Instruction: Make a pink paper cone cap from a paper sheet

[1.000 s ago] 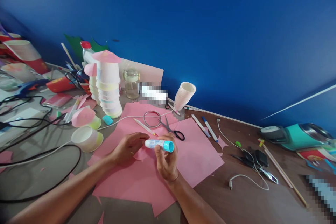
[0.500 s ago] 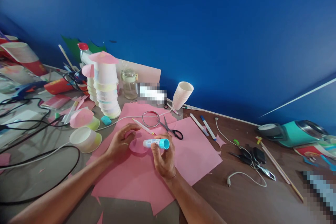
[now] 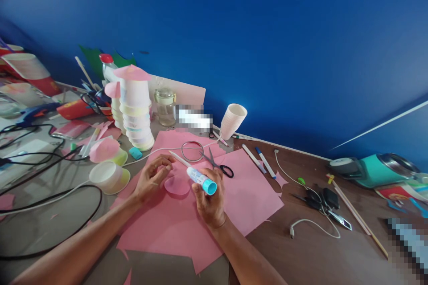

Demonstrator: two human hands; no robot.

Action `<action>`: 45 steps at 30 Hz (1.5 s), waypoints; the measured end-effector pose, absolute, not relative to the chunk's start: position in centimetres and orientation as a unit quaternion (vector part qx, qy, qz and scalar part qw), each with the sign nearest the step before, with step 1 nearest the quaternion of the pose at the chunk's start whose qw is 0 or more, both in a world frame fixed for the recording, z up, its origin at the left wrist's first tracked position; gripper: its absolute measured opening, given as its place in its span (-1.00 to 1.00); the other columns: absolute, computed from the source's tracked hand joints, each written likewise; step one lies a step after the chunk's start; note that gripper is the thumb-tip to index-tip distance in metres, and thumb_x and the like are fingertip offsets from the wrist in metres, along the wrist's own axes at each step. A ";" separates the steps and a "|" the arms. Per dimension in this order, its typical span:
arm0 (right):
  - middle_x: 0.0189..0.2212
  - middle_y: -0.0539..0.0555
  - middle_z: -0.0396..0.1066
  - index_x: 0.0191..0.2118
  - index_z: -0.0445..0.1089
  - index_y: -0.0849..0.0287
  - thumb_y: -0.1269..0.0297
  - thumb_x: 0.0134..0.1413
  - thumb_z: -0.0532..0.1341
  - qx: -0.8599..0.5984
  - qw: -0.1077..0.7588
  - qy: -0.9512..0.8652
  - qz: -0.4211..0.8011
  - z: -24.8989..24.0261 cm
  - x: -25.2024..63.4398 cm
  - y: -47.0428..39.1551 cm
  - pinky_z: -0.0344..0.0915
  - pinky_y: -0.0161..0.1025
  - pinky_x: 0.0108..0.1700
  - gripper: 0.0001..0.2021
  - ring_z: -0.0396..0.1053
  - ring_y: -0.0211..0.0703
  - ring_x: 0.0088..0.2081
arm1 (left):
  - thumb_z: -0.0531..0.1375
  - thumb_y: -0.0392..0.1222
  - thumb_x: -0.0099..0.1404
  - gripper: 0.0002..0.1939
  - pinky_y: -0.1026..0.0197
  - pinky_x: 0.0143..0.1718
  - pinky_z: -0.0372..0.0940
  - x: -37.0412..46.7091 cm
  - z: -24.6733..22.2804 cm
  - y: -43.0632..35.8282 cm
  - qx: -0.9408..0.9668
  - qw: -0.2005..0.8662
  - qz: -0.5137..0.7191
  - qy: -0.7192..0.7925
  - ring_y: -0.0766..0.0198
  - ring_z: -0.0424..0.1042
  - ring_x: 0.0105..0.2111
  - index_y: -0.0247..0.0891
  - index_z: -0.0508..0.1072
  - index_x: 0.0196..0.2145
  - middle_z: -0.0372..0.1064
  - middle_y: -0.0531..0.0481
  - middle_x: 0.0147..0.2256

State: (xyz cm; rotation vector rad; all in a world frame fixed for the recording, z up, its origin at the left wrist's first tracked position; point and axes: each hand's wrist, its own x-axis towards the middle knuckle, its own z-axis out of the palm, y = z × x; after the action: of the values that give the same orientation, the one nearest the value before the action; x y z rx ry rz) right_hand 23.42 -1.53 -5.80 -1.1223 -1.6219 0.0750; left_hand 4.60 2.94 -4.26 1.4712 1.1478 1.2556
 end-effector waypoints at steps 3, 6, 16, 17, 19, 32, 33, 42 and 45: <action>-0.17 0.17 0.47 0.14 0.25 0.11 0.19 0.35 0.10 -0.466 0.523 -0.713 -0.022 -6.2 23.4 -1.3 0.40 0.02 -0.10 -0.69 0.46 -0.02 -0.21 | 0.18 -0.16 0.23 -0.83 0.17 -0.27 0.25 4.8 -4.5 2.9 0.589 0.427 0.501 0.470 0.13 0.38 -0.29 -0.20 0.44 -0.49 0.44 -0.07 -0.30; -0.11 0.18 0.46 0.22 0.20 0.07 0.33 0.31 0.13 -0.468 0.506 -0.724 -0.031 -6.6 23.2 -0.9 0.38 0.05 -0.05 -0.60 0.44 0.01 -0.13 | 0.18 -0.18 0.27 -0.82 0.16 -0.24 0.24 4.8 -4.9 3.1 0.618 0.394 0.482 0.481 0.13 0.37 -0.32 -0.19 0.47 -0.48 0.45 -0.07 -0.34; 0.00 0.31 0.33 0.24 0.18 0.16 0.20 0.27 0.15 -0.559 0.469 -0.683 0.020 -7.6 23.8 0.3 0.33 0.19 0.00 -0.54 0.31 0.16 0.03 | 0.18 -0.20 0.24 -0.91 -0.14 0.21 -0.05 4.8 -5.1 2.5 0.768 0.234 0.342 0.488 0.05 0.42 -0.22 -0.17 0.48 -0.40 0.53 -0.08 -0.30; 0.00 0.31 0.32 0.24 0.17 0.16 0.19 0.28 0.15 -0.569 0.456 -0.685 0.018 -7.8 23.9 0.4 0.33 0.19 0.00 -0.53 0.30 0.16 0.03 | 0.18 -0.21 0.24 -0.92 -0.15 0.22 -0.06 4.9 -5.1 2.4 0.776 0.220 0.333 0.489 0.04 0.42 -0.20 -0.17 0.47 -0.38 0.53 -0.08 -0.28; 0.00 0.31 0.31 0.25 0.16 0.16 0.19 0.27 0.15 -0.584 0.430 -0.688 0.017 -8.2 24.0 0.5 0.33 0.19 0.00 -0.52 0.29 0.17 0.04 | 0.18 -0.21 0.23 -0.94 -0.15 0.22 -0.06 4.9 -5.3 2.3 0.788 0.200 0.318 0.488 0.04 0.41 -0.18 -0.16 0.47 -0.36 0.52 -0.08 -0.27; 0.12 0.37 0.26 0.26 0.16 0.25 0.26 0.24 0.11 -0.575 0.329 -0.749 -0.012 -8.2 23.5 -0.1 0.18 0.25 0.11 -0.50 0.21 0.24 0.11 | 0.18 -0.16 0.26 -0.76 -0.29 0.26 -0.20 4.9 -6.3 2.0 0.810 0.163 0.274 0.492 -0.09 0.38 -0.03 -0.18 0.50 -0.12 0.51 -0.17 -0.10; 0.12 0.36 0.26 0.28 0.14 0.24 0.27 0.24 0.10 -0.567 0.330 -0.755 -0.013 -8.2 23.4 -0.1 0.17 0.24 0.12 -0.49 0.21 0.23 0.13 | 0.18 -0.15 0.26 -0.74 -0.30 0.26 -0.21 4.9 -6.4 2.0 0.811 0.162 0.273 0.492 -0.10 0.37 -0.02 -0.19 0.49 -0.10 0.50 -0.18 -0.08; -0.03 0.29 0.41 0.16 0.27 0.21 0.23 0.35 0.05 -0.592 0.409 -0.694 -0.036 -7.4 24.5 0.8 0.25 0.08 0.02 -0.66 0.33 0.13 0.02 | 0.13 -0.16 0.30 -0.66 -0.30 0.28 -0.18 4.6 -7.4 2.0 0.824 0.089 0.250 0.500 -0.09 0.32 0.06 -0.24 0.44 0.01 0.43 -0.24 0.01; -0.08 0.27 0.42 0.06 0.34 0.22 0.27 0.31 0.06 -0.653 0.391 -0.645 -0.073 -7.7 26.0 1.7 0.23 0.00 -0.07 -0.71 0.34 0.10 -0.07 | 0.11 -0.16 0.32 -0.69 -0.33 0.28 -0.17 4.6 -7.6 2.0 0.827 0.073 0.237 0.505 -0.10 0.30 0.07 -0.27 0.46 -0.02 0.42 -0.25 0.01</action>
State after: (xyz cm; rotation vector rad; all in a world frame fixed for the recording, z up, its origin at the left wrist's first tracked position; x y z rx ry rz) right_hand 25.98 1.65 -7.67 -1.6584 -1.6391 -0.1848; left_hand 4.64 2.00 -7.62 2.4831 1.5151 0.7132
